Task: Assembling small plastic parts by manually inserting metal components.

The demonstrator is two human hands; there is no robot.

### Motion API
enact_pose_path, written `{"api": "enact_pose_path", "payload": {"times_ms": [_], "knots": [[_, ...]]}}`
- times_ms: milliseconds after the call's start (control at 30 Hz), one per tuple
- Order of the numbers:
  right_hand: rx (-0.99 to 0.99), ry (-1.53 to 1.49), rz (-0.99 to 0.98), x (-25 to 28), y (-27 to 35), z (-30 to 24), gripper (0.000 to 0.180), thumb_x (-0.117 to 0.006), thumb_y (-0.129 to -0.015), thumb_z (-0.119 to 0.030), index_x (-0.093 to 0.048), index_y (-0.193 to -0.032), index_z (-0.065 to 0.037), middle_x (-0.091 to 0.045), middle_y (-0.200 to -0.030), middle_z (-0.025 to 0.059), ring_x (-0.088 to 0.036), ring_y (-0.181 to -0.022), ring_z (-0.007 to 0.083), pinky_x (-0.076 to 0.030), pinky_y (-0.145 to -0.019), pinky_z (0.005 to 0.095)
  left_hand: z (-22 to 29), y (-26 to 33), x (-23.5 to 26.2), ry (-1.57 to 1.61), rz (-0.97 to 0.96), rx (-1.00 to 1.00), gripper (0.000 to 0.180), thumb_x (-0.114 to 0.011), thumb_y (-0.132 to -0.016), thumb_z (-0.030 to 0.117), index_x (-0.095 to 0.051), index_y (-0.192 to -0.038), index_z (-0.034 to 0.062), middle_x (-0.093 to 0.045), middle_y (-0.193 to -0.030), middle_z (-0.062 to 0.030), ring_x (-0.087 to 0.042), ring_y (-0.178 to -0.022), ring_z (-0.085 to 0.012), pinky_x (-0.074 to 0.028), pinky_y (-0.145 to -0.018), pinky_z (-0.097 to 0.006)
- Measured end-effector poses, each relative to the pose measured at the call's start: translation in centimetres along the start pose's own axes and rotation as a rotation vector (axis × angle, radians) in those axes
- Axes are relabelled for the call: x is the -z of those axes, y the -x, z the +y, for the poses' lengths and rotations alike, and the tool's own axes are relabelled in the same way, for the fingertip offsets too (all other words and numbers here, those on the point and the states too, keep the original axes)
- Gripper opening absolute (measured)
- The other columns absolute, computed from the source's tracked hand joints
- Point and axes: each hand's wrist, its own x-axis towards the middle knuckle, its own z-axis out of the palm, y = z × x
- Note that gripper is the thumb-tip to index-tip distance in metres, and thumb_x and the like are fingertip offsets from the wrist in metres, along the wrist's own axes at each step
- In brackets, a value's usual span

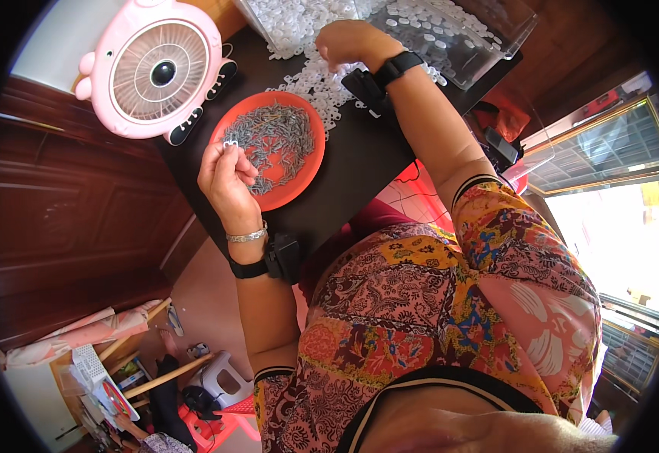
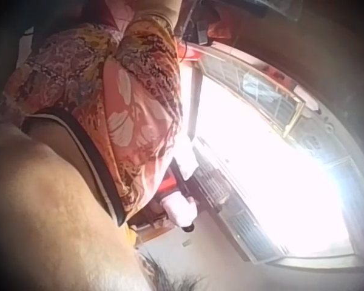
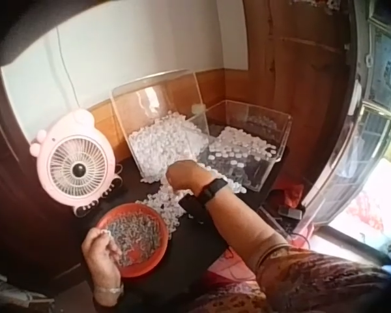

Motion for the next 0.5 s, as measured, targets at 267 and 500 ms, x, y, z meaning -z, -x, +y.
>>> {"api": "enact_pose_path", "payload": {"times_ms": [267,500], "knots": [[0.103,-0.208,0.122,-0.3,-0.5,-0.4,0.016,-0.065,-0.068,-0.018,-0.068,-0.079,-0.007,-0.065,-0.071,0.0076,-0.062,-0.068,0.024,-0.048,-0.063,0.0352,0.1,0.1,0.2,-0.044,0.022,0.019,0.014,-0.049,-0.086,0.011,-0.05,-0.074,0.0055,-0.048,-0.063,-0.0008,-0.047,-0.053,-0.0097,-0.033,-0.049,-0.021],[0.15,-0.26,0.096,-0.4,0.0,-0.1,0.017,-0.063,-0.069,-0.02,-0.068,-0.079,-0.007,-0.065,-0.072,0.009,-0.062,-0.069,0.025,-0.047,-0.063,0.0364,0.2,0.1,0.3,-0.043,-0.008,0.02,0.014,-0.049,-0.086,0.01,-0.049,-0.074,0.0054,-0.047,-0.063,-0.001,-0.046,-0.053,-0.0097,-0.033,-0.049,-0.022]]}}
